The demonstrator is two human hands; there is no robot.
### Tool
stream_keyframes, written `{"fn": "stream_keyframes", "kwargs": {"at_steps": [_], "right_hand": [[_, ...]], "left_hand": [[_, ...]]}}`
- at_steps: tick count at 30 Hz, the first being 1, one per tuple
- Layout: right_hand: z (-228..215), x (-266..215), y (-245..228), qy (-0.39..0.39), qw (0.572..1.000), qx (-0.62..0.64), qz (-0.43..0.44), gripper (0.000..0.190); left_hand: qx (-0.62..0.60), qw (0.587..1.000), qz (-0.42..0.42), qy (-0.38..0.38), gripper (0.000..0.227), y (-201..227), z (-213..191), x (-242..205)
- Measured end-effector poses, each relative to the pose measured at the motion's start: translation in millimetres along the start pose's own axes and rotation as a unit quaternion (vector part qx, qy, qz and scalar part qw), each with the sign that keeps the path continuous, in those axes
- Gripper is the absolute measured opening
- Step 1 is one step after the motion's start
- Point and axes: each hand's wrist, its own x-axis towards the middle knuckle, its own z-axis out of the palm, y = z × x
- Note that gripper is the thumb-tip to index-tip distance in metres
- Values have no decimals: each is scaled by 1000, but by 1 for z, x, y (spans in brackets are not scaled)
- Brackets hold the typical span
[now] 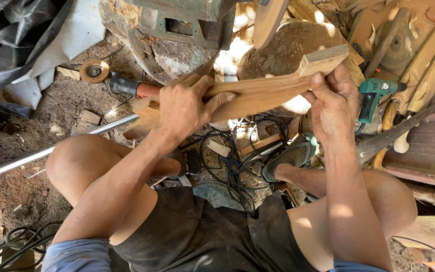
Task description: The person drills holes into a curved wooden piece using a corded drill, then moves to a bench grinder to sand and shape the edges of the same piece. The person handles the wood and tools directly, repositioning the piece frequently to work on different areas.
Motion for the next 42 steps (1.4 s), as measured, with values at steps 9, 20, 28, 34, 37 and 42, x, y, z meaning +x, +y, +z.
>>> {"fn": "stream_keyframes", "kwargs": {"at_steps": [9, 20, 28, 34, 37, 42], "right_hand": [[-6, 4, 0, -10, 982, 172, 80, 60], [-5, 10, 5, -74, 994, 79, 4, 81], [-2, 10, 13, -70, 997, 21, 30, 71], [0, 23, 18, -60, 997, 39, 16, 62], [-13, 41, 11, -45, 999, 17, 19, 62], [-27, 46, 12, -70, 997, 20, 29, 74]], "left_hand": [[-361, 839, -299, -276, 68, 14, 16, 13], [-564, 730, -239, -302, 100, 62, 75, -2], [-530, 762, -192, -320, 135, 99, 73, 3], [-677, 627, -302, -239, 135, 113, 50, 5], [-509, 767, -229, -319, 134, 111, 27, -11], [-393, 860, -193, -262, 141, 125, 37, -21]]}}
